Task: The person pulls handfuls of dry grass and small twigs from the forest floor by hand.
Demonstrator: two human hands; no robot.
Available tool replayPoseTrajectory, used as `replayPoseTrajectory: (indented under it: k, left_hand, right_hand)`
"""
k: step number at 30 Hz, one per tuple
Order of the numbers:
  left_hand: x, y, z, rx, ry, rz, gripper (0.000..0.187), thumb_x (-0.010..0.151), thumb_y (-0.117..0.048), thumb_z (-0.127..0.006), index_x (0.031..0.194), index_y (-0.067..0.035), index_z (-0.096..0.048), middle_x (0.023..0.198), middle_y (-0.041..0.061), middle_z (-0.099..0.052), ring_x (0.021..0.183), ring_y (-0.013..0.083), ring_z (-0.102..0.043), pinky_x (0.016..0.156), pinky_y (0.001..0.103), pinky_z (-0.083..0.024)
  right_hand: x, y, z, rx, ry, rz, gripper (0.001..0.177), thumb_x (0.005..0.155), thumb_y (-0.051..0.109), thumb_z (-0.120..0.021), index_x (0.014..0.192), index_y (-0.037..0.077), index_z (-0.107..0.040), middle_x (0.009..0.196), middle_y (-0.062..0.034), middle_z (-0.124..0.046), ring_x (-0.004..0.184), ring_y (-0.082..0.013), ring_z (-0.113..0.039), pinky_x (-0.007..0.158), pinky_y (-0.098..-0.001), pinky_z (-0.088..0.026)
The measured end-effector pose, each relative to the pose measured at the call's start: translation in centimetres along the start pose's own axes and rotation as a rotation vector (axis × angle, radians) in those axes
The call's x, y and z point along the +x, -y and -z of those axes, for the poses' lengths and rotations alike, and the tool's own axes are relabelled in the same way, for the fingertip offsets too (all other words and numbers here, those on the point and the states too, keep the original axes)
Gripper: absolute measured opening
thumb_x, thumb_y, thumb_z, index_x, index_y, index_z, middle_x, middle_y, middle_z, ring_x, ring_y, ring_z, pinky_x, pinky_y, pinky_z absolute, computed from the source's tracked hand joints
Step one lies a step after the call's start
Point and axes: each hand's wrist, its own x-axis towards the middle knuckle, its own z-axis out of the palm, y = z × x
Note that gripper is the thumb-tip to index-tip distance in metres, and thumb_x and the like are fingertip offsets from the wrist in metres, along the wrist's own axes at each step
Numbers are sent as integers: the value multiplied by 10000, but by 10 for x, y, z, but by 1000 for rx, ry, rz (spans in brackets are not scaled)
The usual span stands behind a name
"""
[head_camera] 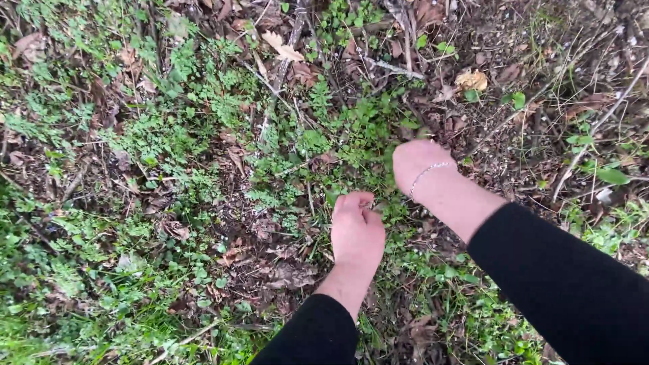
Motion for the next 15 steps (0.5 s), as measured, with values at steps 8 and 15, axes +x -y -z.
replayPoseTrajectory:
  k: [8,15]
  left_hand:
    - [15,30,15,-6,-137,-25,292,947,8,-434,1112,-120,-638,1117,33,-587,1109,192,-647,983,364,-575]
    - [8,57,3,-2,-184,-78,238,903,-44,-470,1028,-170,-628,1038,25,-595,1060,249,-650,944,408,-577]
  right_hand:
    - [-9,30,51,59,-151,460,485,1006,73,-452,1490,107,-450,1467,-216,-470,954,-302,-721,711,-426,-674]
    - [32,7,-14,-170,-276,409,213,964,84,-544,1085,34,-712,981,-149,-689,894,-301,-744,772,-452,-653]
